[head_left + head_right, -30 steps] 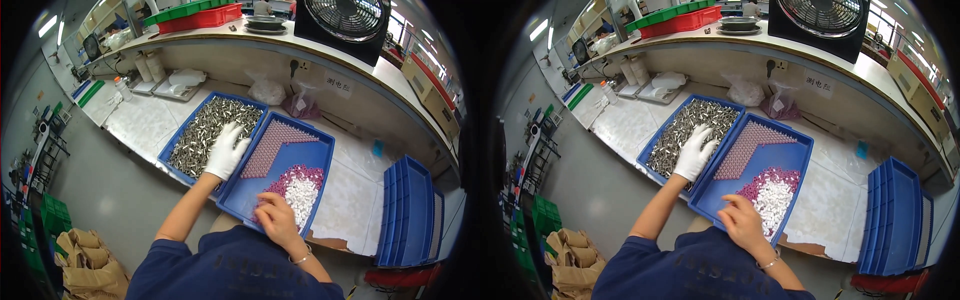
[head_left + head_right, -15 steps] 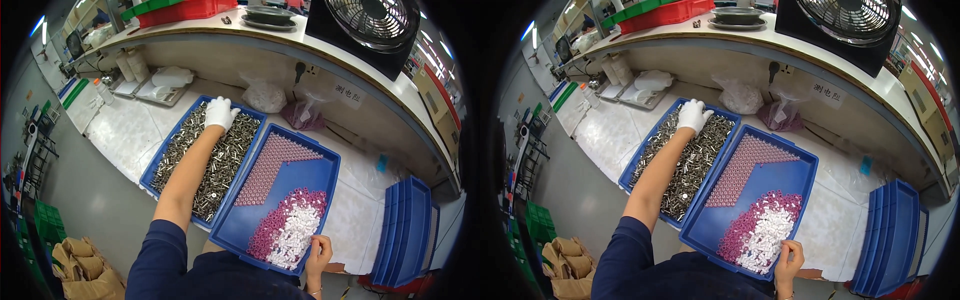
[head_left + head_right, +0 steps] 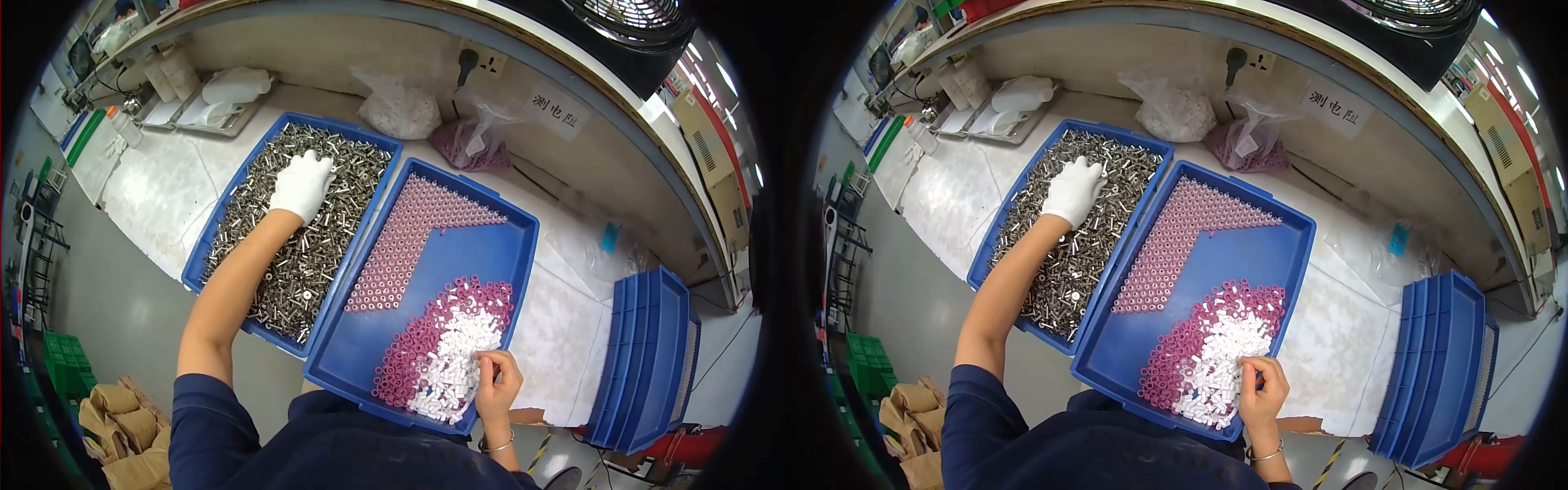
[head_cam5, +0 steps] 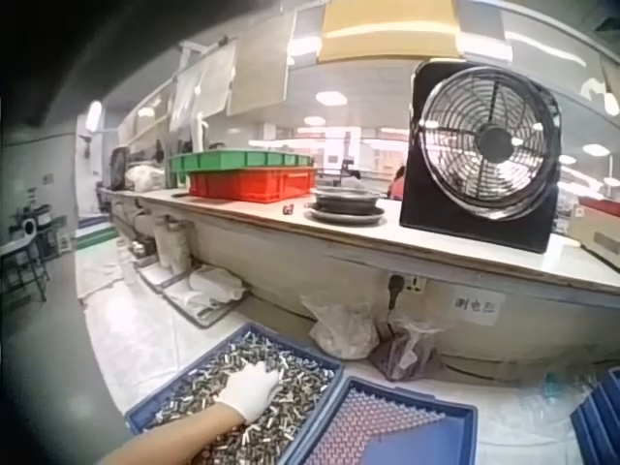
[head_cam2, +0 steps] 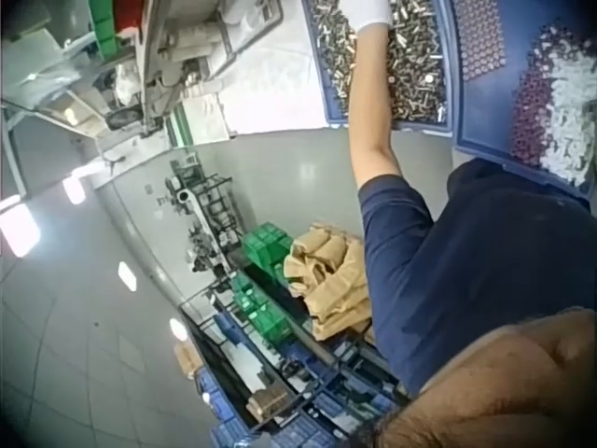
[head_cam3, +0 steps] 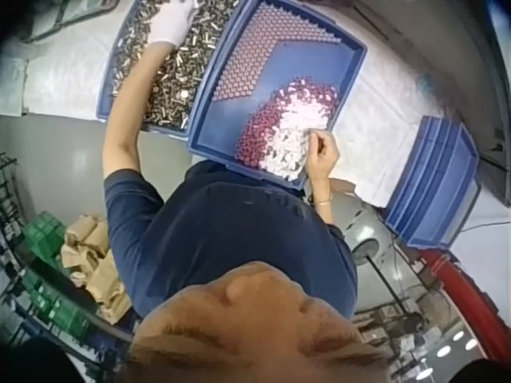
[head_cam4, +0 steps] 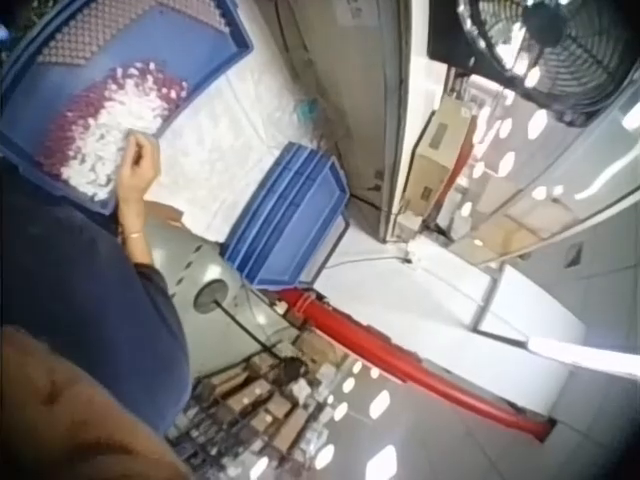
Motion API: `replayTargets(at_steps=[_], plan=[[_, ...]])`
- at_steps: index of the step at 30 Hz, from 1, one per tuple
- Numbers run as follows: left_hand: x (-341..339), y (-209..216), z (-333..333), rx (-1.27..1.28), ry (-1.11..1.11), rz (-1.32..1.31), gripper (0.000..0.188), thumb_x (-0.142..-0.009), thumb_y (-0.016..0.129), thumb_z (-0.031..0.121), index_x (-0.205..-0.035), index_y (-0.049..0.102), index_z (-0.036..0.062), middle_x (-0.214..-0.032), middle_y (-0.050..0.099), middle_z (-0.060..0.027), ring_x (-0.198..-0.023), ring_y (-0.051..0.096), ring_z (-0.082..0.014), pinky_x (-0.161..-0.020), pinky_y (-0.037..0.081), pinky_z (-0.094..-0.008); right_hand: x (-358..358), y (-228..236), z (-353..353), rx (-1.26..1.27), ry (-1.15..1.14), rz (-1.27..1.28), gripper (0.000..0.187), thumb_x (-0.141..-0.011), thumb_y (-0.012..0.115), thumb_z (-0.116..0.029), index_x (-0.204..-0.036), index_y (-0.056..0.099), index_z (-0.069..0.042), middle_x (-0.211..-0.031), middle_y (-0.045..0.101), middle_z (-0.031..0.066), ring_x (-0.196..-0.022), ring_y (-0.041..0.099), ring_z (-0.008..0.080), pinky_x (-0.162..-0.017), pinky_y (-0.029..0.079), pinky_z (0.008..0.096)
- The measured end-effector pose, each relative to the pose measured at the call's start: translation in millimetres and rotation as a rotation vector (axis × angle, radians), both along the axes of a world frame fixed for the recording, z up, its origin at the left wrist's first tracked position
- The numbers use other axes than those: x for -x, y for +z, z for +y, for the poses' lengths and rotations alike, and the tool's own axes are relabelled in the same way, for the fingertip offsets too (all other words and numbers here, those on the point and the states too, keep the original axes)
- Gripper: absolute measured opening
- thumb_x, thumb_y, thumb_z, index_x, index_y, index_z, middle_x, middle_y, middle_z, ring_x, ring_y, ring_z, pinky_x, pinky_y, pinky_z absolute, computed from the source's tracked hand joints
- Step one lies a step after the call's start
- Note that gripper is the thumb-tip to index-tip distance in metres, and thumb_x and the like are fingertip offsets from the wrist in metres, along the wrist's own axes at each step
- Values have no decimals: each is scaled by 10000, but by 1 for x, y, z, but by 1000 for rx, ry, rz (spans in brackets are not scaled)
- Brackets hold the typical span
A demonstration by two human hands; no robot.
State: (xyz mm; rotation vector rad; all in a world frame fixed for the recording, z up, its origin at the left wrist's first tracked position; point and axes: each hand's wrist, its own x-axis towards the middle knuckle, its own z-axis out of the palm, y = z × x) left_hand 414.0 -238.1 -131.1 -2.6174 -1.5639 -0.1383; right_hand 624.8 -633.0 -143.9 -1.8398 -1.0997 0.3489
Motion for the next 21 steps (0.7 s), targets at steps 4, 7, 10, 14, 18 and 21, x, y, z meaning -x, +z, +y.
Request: replayTargets(at_steps=[4,7,10,14,18,21], plan=[[11,-3,-5,65,1,-37,216,-984,538,257,-1027,589,51,-994,633,-174,-737,661,-358,-725,586,-465,-3,2,5,-18,32,3,75,-905,599,9,-903,669,-21,-845,660,48,-679,534,133,-622,413,227],[29,-9,-1,-56,-3,-239,229,-980,557,274,-1030,611,57,-970,659,-162,-705,662,-327,-698,573,-424,-8,6,8,-39,43,61,60,-890,622,15,-903,669,-20,-842,659,45,-668,522,121,-617,416,220],[37,-5,2,-26,10,-613,240,-987,557,257,-1106,642,67,-910,662,-116,-634,613,-229,-591,518,-340,-21,20,29,-27,33,77,62,-864,657,22,-902,678,-22,-852,655,43,-664,523,119,-608,427,226],[46,13,-5,479,127,-1486,294,-987,571,254,-1202,650,70,-810,626,-55,-567,521,-124,-451,385,-241,-44,26,95,-18,105,-95,56,-826,712,-1,-856,692,-43,-849,636,38,-667,541,137,-613,455,260],[49,14,-10,990,248,-2127,340,-983,593,274,-1249,643,69,-754,585,-21,-537,457,-73,-392,274,-190,-56,9,169,128,105,-407,106,-826,743,-122,-808,708,-23,-822,653,55,-645,573,202,-614,473,313],[50,1,-13,1068,368,-2391,371,-977,628,324,-1247,644,71,-726,547,-4,-514,427,-58,-366,194,-169,-46,-1,203,181,75,-571,190,-818,761,-209,-762,712,-35,-795,692,71,-637,624,248,-602,492,347]])
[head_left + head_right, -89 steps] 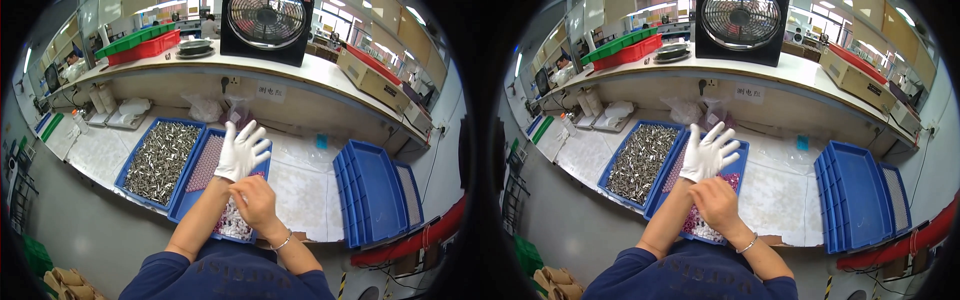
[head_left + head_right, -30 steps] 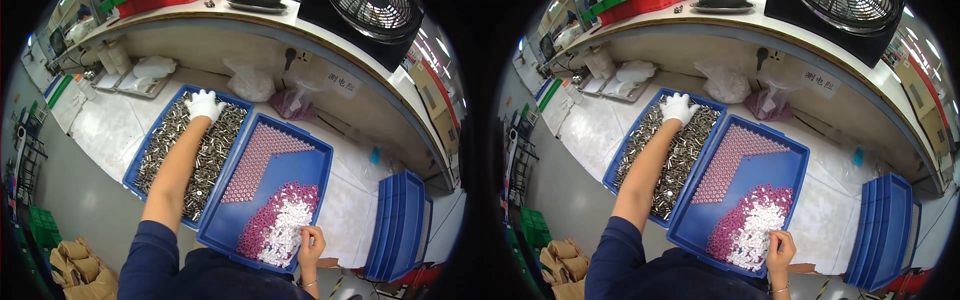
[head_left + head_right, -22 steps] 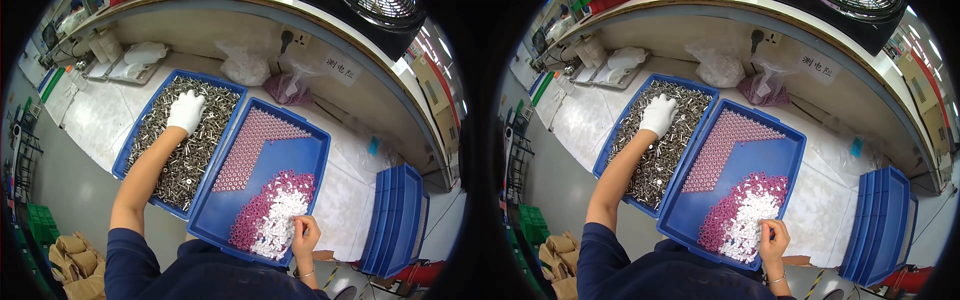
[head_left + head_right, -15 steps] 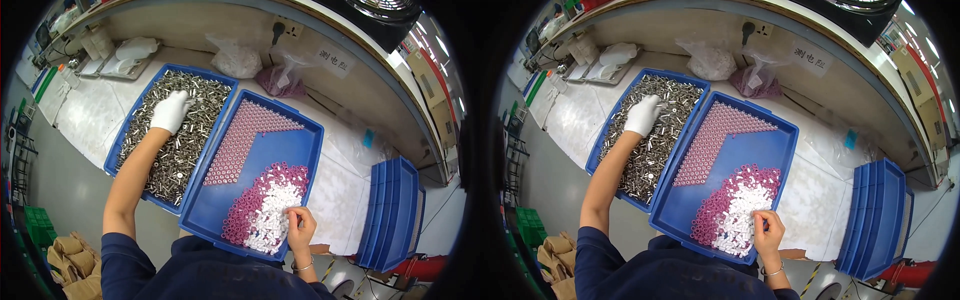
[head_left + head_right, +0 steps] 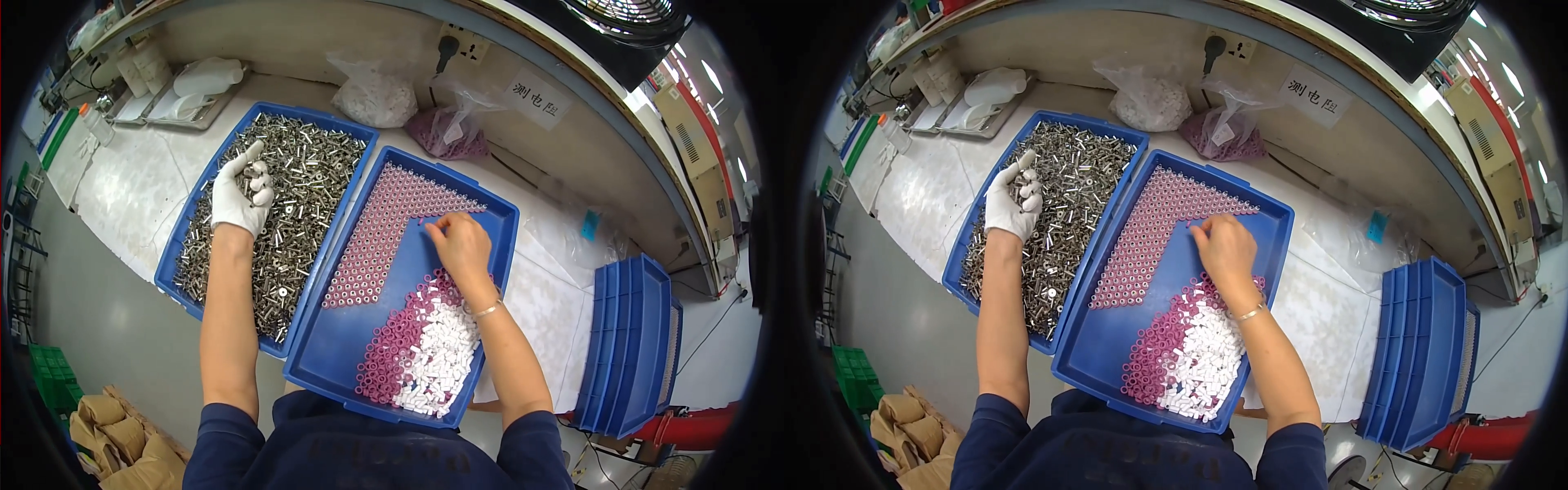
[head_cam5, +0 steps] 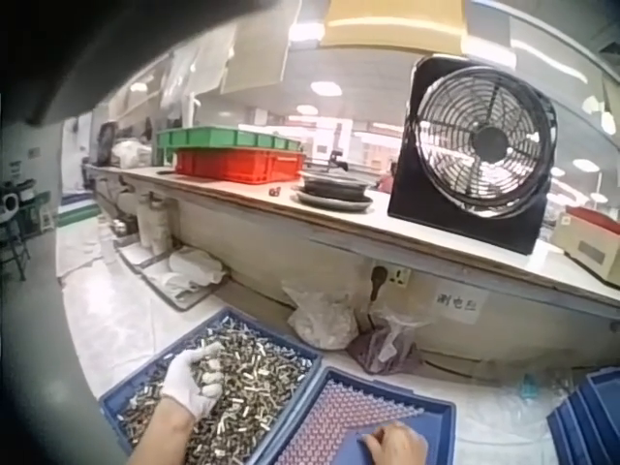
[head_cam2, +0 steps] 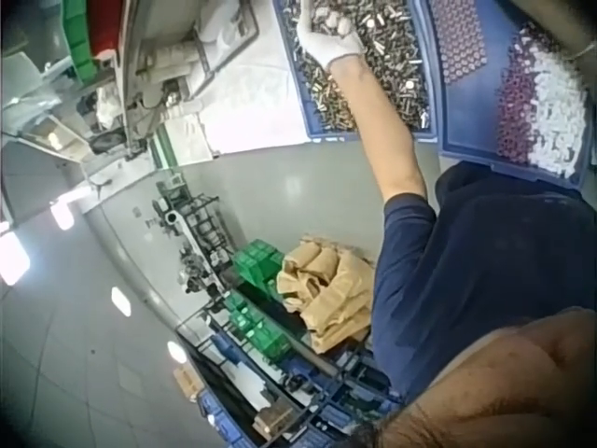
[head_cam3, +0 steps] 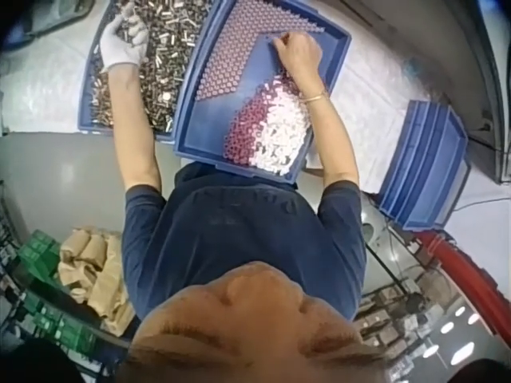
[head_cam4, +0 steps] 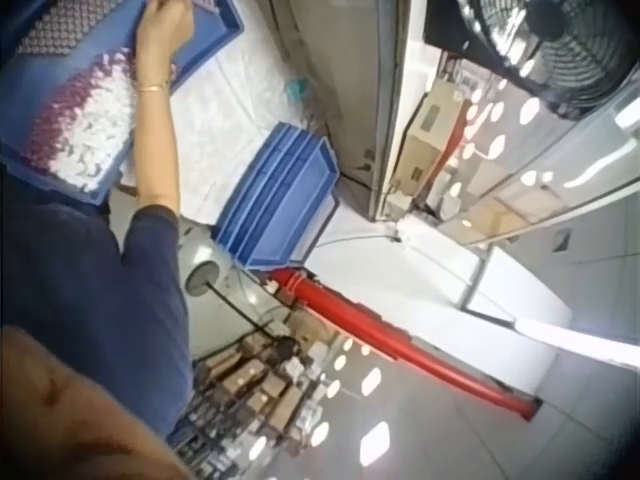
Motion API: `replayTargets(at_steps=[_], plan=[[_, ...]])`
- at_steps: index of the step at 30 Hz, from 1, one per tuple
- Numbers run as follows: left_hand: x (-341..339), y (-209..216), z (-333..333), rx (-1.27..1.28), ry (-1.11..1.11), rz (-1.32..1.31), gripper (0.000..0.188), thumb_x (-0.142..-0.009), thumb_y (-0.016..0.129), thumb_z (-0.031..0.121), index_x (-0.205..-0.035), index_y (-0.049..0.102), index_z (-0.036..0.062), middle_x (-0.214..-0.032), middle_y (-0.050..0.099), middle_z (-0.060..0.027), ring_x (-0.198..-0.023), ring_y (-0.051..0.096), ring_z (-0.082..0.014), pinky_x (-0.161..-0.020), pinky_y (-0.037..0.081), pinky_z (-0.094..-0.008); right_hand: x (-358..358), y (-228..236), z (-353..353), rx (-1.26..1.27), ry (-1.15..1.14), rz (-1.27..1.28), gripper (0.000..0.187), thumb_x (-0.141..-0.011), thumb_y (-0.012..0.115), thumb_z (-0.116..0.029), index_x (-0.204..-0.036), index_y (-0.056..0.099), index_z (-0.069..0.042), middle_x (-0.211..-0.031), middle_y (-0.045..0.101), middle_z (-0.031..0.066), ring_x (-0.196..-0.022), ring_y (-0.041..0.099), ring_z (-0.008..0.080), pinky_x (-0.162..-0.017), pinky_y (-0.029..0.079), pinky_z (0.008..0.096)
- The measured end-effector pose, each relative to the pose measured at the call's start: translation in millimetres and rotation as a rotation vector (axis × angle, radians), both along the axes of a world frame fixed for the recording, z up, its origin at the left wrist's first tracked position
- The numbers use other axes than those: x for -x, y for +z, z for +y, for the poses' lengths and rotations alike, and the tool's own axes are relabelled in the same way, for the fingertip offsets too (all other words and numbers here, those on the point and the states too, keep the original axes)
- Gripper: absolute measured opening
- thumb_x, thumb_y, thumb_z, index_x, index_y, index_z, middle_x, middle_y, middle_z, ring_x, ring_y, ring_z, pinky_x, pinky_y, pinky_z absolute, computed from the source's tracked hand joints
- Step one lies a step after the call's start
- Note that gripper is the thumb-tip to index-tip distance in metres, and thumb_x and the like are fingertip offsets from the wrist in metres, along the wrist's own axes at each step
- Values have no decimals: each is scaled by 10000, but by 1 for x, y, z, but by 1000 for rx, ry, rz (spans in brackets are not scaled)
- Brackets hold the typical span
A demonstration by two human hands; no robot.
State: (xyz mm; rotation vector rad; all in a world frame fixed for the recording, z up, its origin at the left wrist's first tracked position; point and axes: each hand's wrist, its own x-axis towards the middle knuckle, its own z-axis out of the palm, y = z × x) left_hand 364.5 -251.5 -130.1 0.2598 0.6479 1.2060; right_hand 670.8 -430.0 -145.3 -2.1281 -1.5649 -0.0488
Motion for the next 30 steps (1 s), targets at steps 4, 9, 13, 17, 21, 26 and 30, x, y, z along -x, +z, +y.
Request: replayTargets(at_steps=[4,9,13,17,21,26,30], plan=[[-1,3,-7,-41,11,-29,389,-986,624,358,-1255,633,77,-739,553,-9,-510,421,-55,-366,210,-170,0,-15,17,40,-24,-34,188,-808,740,-196,-734,690,-30,-773,690,98,-615,633,284,-588,505,372],[-1,-7,-4,-16,24,-9,386,-1007,609,336,-1297,597,82,-755,565,7,-496,394,-20,-348,177,-165,6,-5,3,47,-47,-28,137,-771,685,-142,-696,678,-27,-730,691,120,-584,628,299,-580,513,391],[8,-9,5,-24,32,-4,362,-1017,571,184,-1372,565,118,-767,571,27,-485,361,1,-338,155,-164,10,27,-53,201,32,59,169,-797,696,-184,-706,700,-42,-699,684,95,-594,626,264,-613,520,370],[10,-42,30,-9,40,-16,389,-980,571,88,-1368,570,116,-801,583,24,-503,364,-13,-352,181,-163,8,40,-119,246,-42,242,253,-860,715,-304,-766,719,-69,-711,680,51,-591,603,202,-590,494,332],[51,-98,62,-452,32,649,392,-916,568,-41,-1298,605,41,-1044,648,-36,-742,552,-56,-467,365,-132,18,26,-161,120,-106,395,202,-871,703,-273,-834,715,-74,-728,679,47,-607,592,218,-607,480,325],[53,-107,94,-116,115,187,225,-1019,537,130,-1213,629,65,-941,640,-9,-610,488,-54,-367,290,-172,21,24,-188,11,-122,450,175,-874,693,-237,-850,706,-64,-759,680,57,-645,607,240,-624,474,340],[86,-127,150,-78,60,-232,198,-1034,540,185,-1177,623,75,-898,604,4,-547,412,-50,-314,212,-208,29,29,-194,-86,-78,350,161,-885,684,-216,-855,693,-58,-747,661,52,-658,600,234,-635,469,343]])
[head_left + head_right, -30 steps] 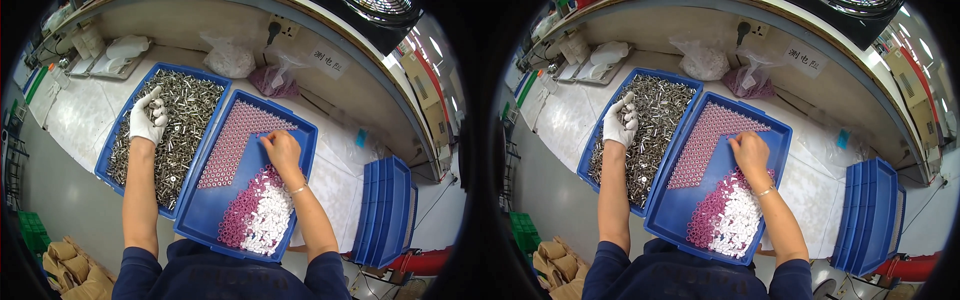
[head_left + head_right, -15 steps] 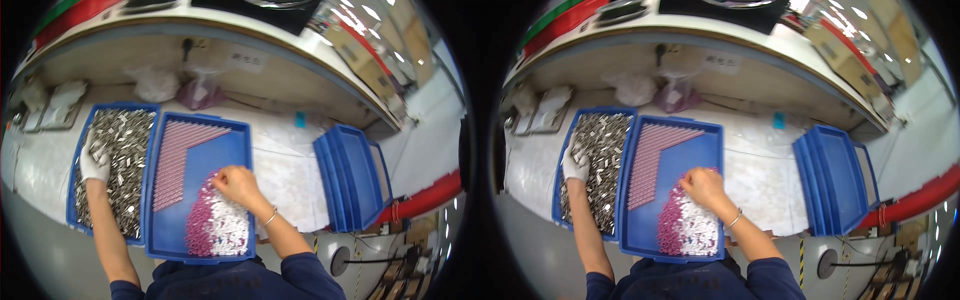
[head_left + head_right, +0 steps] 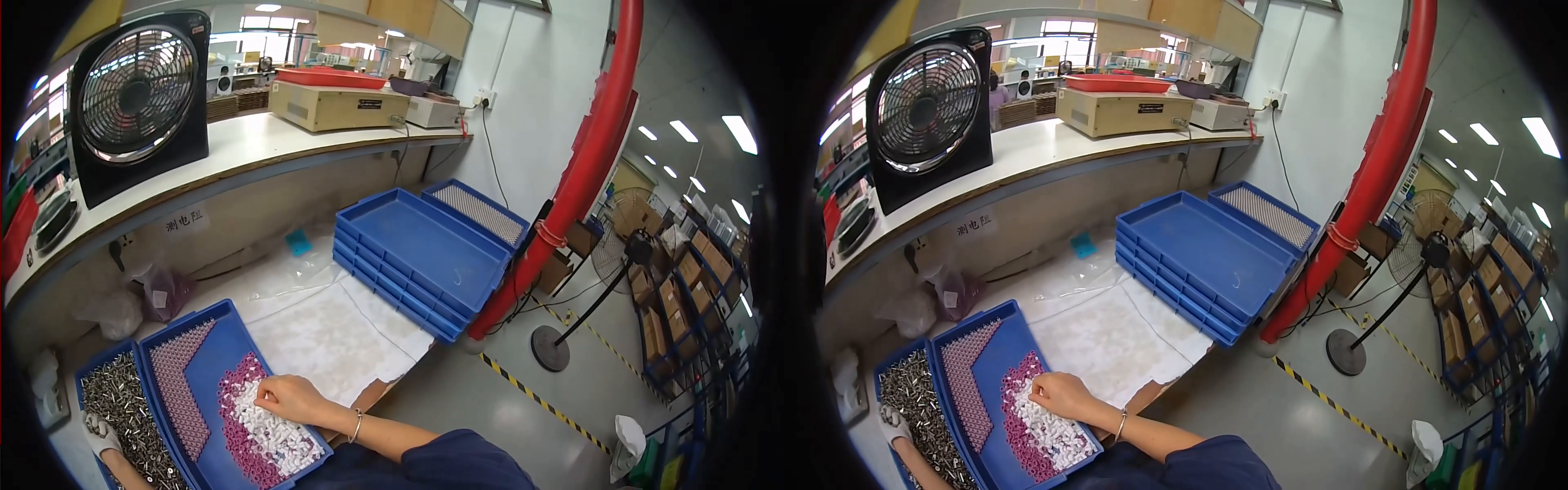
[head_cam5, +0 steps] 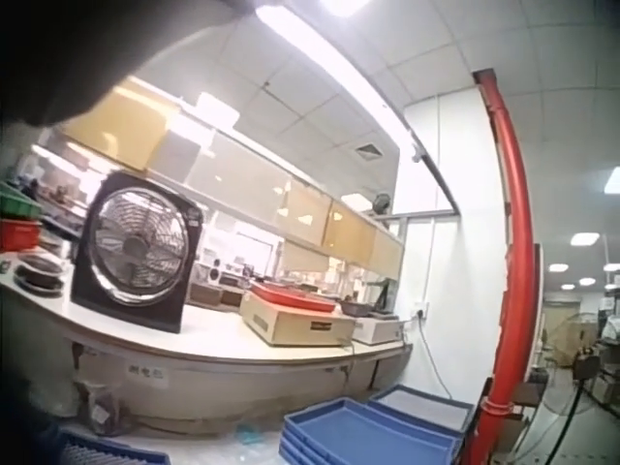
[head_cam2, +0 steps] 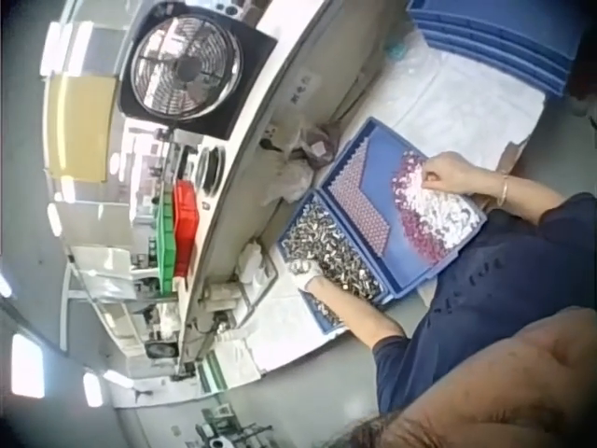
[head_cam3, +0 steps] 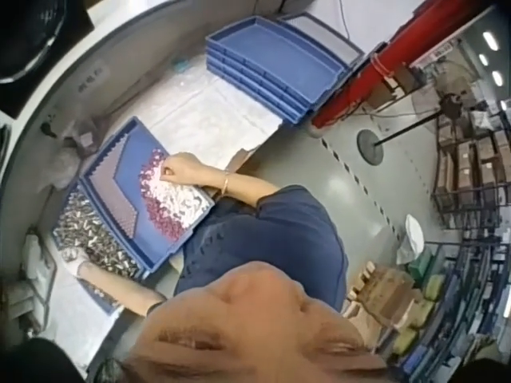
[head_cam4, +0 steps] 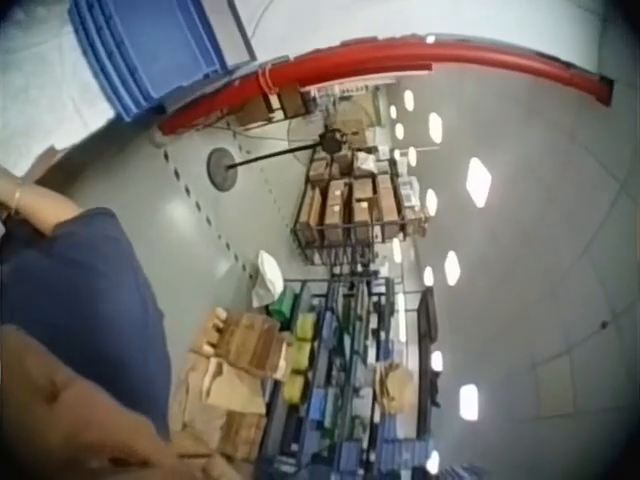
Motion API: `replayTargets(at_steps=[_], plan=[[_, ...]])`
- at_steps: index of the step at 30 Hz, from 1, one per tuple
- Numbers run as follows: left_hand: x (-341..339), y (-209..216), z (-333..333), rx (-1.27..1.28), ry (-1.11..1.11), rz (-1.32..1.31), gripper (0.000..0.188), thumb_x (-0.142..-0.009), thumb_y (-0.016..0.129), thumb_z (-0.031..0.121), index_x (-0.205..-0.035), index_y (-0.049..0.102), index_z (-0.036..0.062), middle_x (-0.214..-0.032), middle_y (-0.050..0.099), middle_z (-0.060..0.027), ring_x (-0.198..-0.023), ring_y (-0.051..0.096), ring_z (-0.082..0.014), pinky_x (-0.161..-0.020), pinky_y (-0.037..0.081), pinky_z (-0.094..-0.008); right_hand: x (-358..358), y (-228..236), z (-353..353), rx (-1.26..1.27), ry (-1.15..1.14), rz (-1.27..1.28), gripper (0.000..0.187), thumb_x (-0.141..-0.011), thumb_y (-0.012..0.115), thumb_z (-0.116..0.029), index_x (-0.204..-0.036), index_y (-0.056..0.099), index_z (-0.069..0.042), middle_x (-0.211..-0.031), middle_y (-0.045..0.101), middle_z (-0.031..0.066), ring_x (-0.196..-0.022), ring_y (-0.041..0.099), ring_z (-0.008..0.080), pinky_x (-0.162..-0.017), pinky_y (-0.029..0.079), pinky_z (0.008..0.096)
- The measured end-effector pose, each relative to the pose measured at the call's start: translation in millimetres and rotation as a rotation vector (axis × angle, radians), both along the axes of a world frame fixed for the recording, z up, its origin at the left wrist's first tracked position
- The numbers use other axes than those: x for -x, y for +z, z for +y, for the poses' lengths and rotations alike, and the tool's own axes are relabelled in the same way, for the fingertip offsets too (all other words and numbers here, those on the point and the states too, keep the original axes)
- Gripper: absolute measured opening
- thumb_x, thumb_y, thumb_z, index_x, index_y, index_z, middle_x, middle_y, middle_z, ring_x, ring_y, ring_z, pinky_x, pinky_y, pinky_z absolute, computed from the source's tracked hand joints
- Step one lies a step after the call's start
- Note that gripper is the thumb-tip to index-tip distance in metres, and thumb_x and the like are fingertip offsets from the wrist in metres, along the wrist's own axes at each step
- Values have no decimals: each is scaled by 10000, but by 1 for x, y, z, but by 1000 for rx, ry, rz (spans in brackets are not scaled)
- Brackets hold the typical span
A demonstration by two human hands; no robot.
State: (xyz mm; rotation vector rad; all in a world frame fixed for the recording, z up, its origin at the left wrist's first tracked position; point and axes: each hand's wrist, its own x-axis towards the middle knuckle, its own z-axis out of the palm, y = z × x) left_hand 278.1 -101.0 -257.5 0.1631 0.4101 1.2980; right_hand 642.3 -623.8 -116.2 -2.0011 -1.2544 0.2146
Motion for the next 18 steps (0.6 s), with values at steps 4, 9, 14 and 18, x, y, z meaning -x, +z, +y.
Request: replayTargets(at_steps=[4,9,14,18], plan=[[-23,17,-22,77,-53,-142,187,-1038,539,192,-1158,624,75,-874,596,12,-546,414,-44,-321,206,-200,8,3,3,-58,110,22,160,-891,680,-204,-853,681,-48,-747,650,51,-656,588,226,-638,464,345],[-70,83,-132,56,-61,-180,161,-1047,523,191,-1110,620,79,-822,555,31,-528,379,-28,-323,189,-197,43,11,54,-151,340,195,138,-885,681,-166,-873,669,-29,-774,653,60,-654,573,210,-641,461,333],[-80,136,-252,-29,-336,-408,65,-995,585,206,-988,584,141,-632,465,93,-425,255,0,-319,168,-173,112,21,114,-128,598,572,339,-885,713,-148,-1192,604,-55,-838,658,43,-691,586,124,-629,481,272],[-127,168,-301,31,-230,-162,169,-992,613,301,-922,587,149,-651,502,67,-456,352,-16,-330,187,-184,109,21,129,-15,493,730,473,-921,709,-186,-1322,519,-21,-859,649,44,-691,607,108,-592,498,225]])
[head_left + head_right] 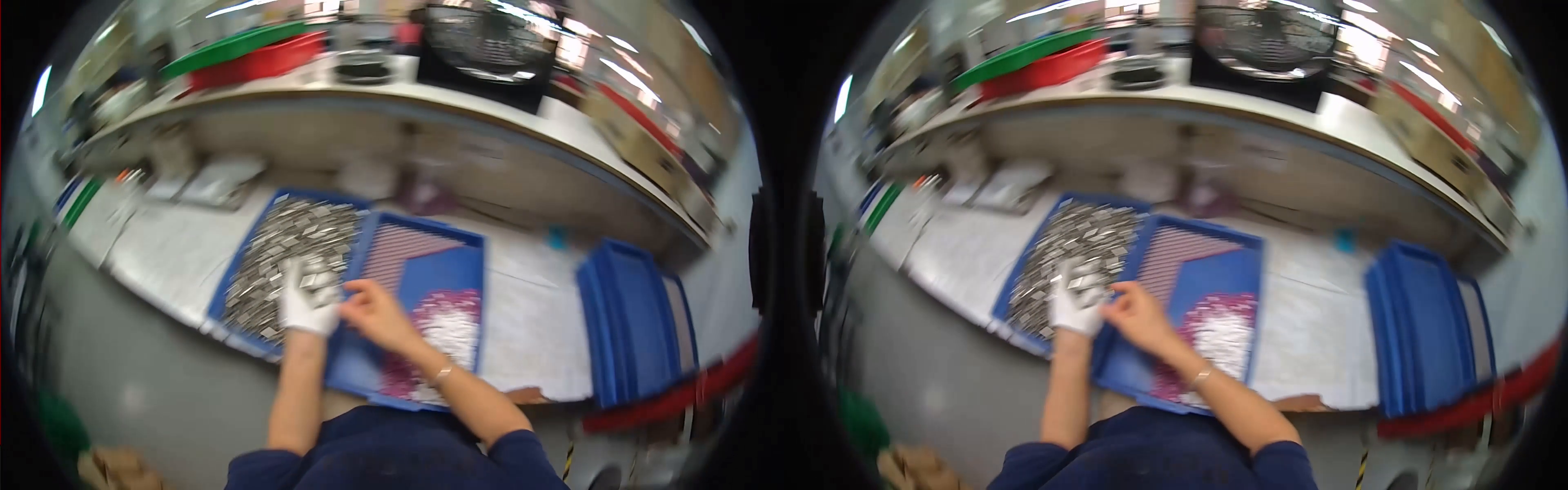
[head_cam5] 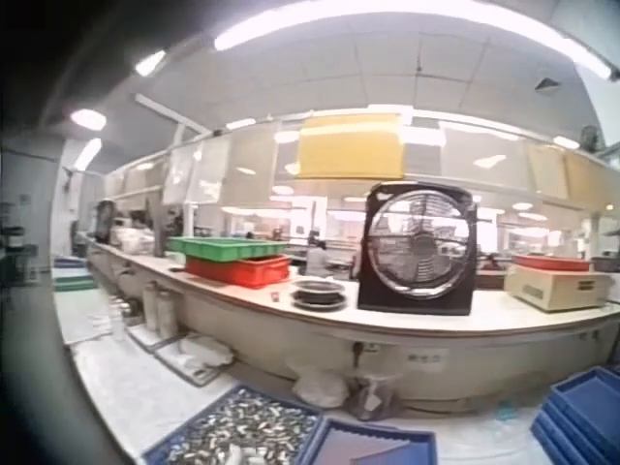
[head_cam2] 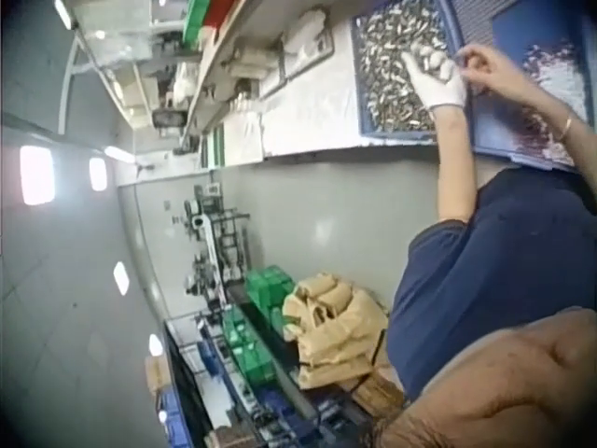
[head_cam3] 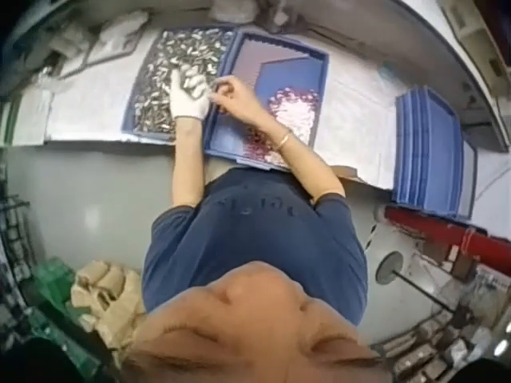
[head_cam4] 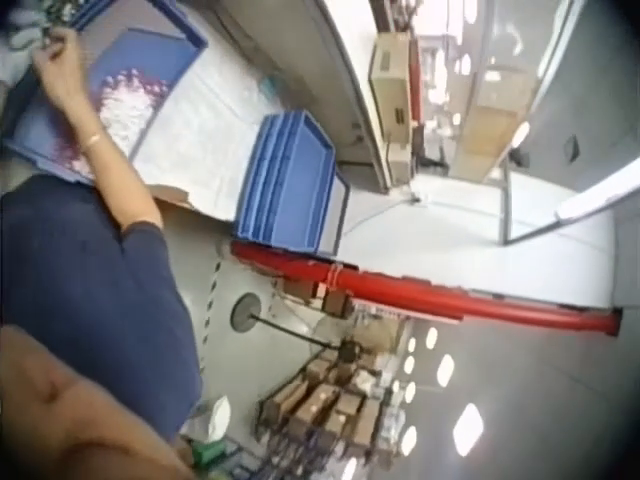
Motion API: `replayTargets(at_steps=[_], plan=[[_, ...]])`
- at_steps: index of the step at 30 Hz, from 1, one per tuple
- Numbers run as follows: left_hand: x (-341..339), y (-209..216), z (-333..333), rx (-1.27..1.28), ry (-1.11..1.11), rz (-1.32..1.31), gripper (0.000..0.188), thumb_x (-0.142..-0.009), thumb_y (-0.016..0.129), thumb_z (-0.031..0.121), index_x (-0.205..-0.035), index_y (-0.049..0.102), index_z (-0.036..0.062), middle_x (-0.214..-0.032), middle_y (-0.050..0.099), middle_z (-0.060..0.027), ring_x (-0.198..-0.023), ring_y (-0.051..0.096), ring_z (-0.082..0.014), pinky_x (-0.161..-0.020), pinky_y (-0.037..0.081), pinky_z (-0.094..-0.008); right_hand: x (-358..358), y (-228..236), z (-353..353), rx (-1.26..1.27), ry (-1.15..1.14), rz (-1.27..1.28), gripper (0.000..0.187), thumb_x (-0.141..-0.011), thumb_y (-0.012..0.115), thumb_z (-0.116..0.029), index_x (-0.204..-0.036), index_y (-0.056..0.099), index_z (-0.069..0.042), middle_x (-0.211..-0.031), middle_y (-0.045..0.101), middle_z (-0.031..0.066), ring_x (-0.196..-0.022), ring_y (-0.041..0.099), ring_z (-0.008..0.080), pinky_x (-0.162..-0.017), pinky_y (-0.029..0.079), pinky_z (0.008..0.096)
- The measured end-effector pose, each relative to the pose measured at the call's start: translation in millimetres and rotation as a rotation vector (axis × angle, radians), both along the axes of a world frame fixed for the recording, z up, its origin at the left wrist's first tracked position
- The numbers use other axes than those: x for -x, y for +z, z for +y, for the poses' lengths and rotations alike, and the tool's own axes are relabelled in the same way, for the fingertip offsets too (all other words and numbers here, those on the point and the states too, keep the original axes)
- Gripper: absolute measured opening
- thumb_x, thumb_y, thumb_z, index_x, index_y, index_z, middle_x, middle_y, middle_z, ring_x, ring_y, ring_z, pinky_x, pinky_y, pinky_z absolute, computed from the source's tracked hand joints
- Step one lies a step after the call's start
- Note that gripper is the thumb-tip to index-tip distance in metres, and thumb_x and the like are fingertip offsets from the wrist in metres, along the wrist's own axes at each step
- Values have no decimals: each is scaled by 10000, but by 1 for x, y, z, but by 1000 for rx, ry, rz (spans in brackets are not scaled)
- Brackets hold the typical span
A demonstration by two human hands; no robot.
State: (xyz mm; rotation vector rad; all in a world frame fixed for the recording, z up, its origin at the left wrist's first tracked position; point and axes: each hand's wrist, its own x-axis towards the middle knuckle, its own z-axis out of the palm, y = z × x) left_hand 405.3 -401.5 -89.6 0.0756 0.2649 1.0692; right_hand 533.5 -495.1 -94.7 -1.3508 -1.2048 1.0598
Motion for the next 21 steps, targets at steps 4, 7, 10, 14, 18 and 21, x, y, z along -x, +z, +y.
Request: replayTargets(at_steps=[4,7,10,14,18,21], plan=[[20,-12,-13,120,78,-63,195,-1027,581,314,-1029,596,119,-796,558,10,-562,441,-48,-337,227,-185,33,8,8,102,106,46,435,-888,747,-179,-1255,569,-30,-769,598,20,-637,549,90,-556,452,248],[37,-28,-16,80,84,-108,208,-1029,574,310,-1029,623,108,-852,620,-21,-615,531,-86,-390,370,-200,44,3,7,-54,93,-217,404,-878,753,-184,-1229,602,-54,-800,627,38,-645,572,119,-573,472,271],[36,-32,-13,82,96,-119,215,-1030,571,305,-1037,638,101,-892,650,-43,-675,584,-113,-472,451,-223,48,12,12,-191,82,-437,384,-865,758,-204,-1200,624,-72,-839,652,50,-660,597,151,-591,488,291],[39,-54,1,74,51,-195,230,-1027,569,281,-1049,675,78,-978,705,-96,-845,685,-189,-722,584,-284,59,7,28,-459,-9,-740,351,-841,757,-292,-1128,670,-111,-942,712,76,-708,659,248,-638,525,350],[40,-62,1,99,103,-76,244,-1018,548,255,-1084,675,58,-1007,712,-82,-892,690,-194,-787,596,-311,58,7,40,-376,-33,-885,462,-855,751,-388,-1186,579,-115,-820,701,68,-607,654,238,-554,504,354],[52,-58,12,63,220,-13,212,-998,551,212,-1120,661,77,-1042,702,-82,-898,686,-180,-800,579,-283,56,-4,42,-381,-22,-735,532,-863,735,-413,-1232,494,-115,-751,662,57,-552,626,256,-525,485,378]])
